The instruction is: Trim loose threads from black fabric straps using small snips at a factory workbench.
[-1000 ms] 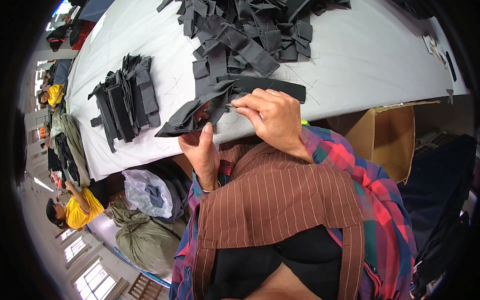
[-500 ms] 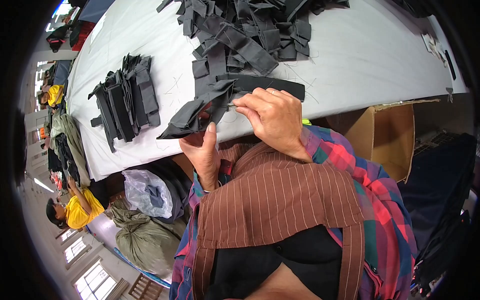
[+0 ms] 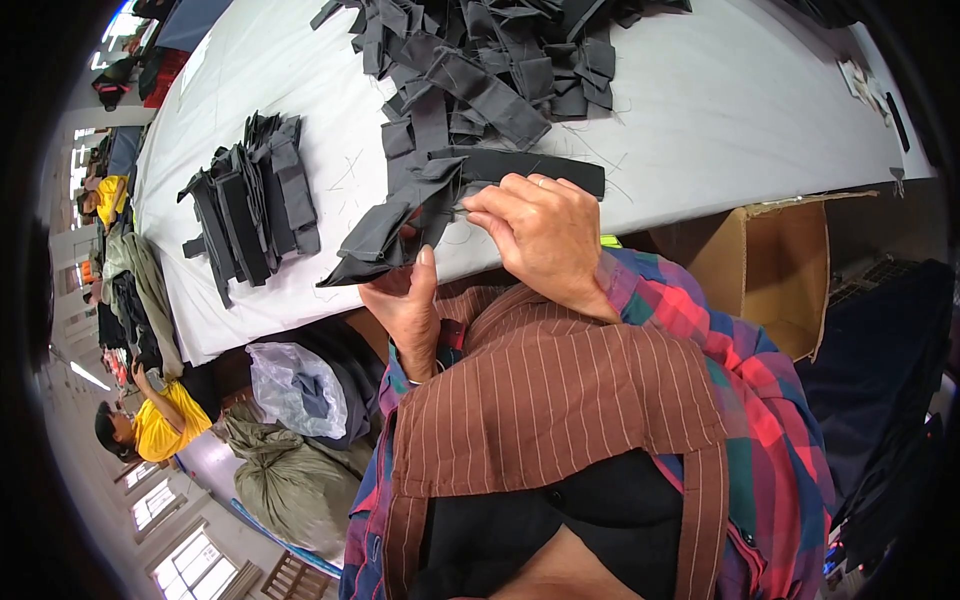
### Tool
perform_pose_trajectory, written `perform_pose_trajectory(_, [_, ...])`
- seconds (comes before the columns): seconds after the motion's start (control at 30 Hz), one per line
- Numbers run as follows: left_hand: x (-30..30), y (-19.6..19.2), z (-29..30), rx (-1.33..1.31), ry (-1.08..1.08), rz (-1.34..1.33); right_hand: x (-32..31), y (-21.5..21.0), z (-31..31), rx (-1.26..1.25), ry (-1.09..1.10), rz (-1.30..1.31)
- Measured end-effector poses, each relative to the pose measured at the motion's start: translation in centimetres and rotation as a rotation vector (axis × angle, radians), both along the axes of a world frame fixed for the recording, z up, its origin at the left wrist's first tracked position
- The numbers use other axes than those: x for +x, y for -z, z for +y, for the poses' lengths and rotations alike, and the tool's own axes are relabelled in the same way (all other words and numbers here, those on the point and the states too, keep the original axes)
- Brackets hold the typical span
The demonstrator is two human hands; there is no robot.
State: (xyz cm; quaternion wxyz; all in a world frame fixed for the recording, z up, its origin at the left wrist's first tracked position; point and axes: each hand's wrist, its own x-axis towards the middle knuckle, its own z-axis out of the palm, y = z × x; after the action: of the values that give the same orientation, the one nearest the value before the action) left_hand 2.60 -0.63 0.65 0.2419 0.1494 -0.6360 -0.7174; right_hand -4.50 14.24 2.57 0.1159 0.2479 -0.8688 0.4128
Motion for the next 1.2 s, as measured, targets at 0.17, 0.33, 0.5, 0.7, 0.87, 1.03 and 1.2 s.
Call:
perform_pose_trajectory(0.17, [0.1,-0.1,-0.2,0.005,0.050,-0.009,0.1,0.2,-0.2,-0.025,-0.008,0.013])
perform_pose_trajectory(0.33, [0.1,0.0,-0.1,0.071,0.047,0.028,0.0,0.2,-0.2,-0.023,-0.039,-0.018])
perform_pose_trajectory(0.5, [0.3,0.4,-0.5,0.103,0.054,0.018,0.1,-0.2,-0.8,-0.038,-0.091,-0.081])
perform_pose_trajectory(0.7, [0.2,0.8,-0.3,0.079,0.072,-0.003,0.1,0.5,-1.5,0.054,-0.108,-0.013])
perform_pose_trajectory(0.87, [0.4,0.7,-0.3,0.092,0.059,-0.022,0.0,0.6,-2.2,0.120,-0.093,0.019])
perform_pose_trajectory(1.03, [0.4,0.8,-0.1,0.121,0.063,-0.010,-0.1,0.7,-2.3,0.137,-0.091,0.018])
perform_pose_trajectory(1.2, [0.3,0.7,-0.1,0.136,0.068,0.006,-0.2,0.9,-2.4,0.116,-0.080,0.035])
